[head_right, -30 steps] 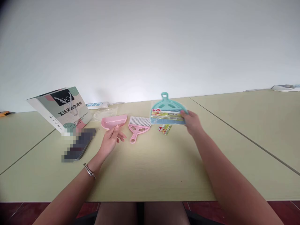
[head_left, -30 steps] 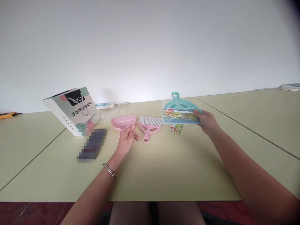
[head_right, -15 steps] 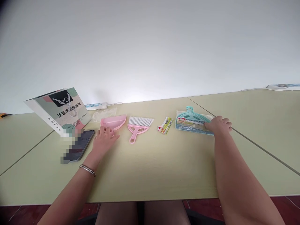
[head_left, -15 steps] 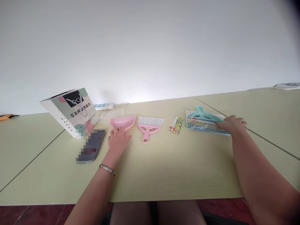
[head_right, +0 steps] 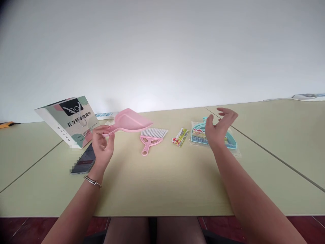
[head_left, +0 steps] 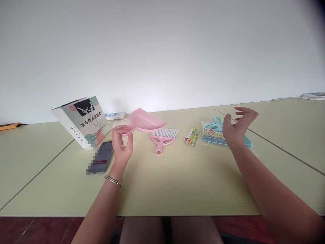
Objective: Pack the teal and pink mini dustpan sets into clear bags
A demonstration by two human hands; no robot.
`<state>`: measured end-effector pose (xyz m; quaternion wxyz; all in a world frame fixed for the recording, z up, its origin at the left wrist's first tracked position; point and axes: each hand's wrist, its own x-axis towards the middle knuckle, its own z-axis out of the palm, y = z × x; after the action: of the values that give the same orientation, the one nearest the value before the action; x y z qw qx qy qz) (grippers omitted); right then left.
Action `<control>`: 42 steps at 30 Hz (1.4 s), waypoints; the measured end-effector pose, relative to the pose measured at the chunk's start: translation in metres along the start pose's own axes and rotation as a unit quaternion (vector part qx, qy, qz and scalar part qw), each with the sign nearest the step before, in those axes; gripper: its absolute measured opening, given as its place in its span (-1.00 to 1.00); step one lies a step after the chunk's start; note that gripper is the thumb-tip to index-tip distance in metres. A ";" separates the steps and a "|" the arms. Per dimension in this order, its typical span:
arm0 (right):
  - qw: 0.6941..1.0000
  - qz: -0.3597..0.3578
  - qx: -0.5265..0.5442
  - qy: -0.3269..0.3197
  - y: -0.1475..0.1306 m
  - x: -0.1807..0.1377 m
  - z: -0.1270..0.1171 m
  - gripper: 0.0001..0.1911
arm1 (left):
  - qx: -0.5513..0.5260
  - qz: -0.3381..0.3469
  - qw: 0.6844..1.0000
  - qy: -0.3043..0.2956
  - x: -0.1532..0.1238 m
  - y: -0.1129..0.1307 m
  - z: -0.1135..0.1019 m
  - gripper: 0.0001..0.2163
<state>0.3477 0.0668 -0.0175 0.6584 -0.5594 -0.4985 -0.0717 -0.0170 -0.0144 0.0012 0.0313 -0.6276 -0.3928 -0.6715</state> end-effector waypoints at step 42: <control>0.875 -0.276 -0.069 -0.393 -0.038 -0.085 0.048 -0.72 | -0.294 -0.435 0.849 -0.060 -0.012 0.021 0.016 -0.67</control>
<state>0.2535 0.0523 -0.0603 0.3218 -0.4251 -0.8439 -0.0586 0.0096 -0.0250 -0.0002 -0.4738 -0.4112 -0.4112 -0.6613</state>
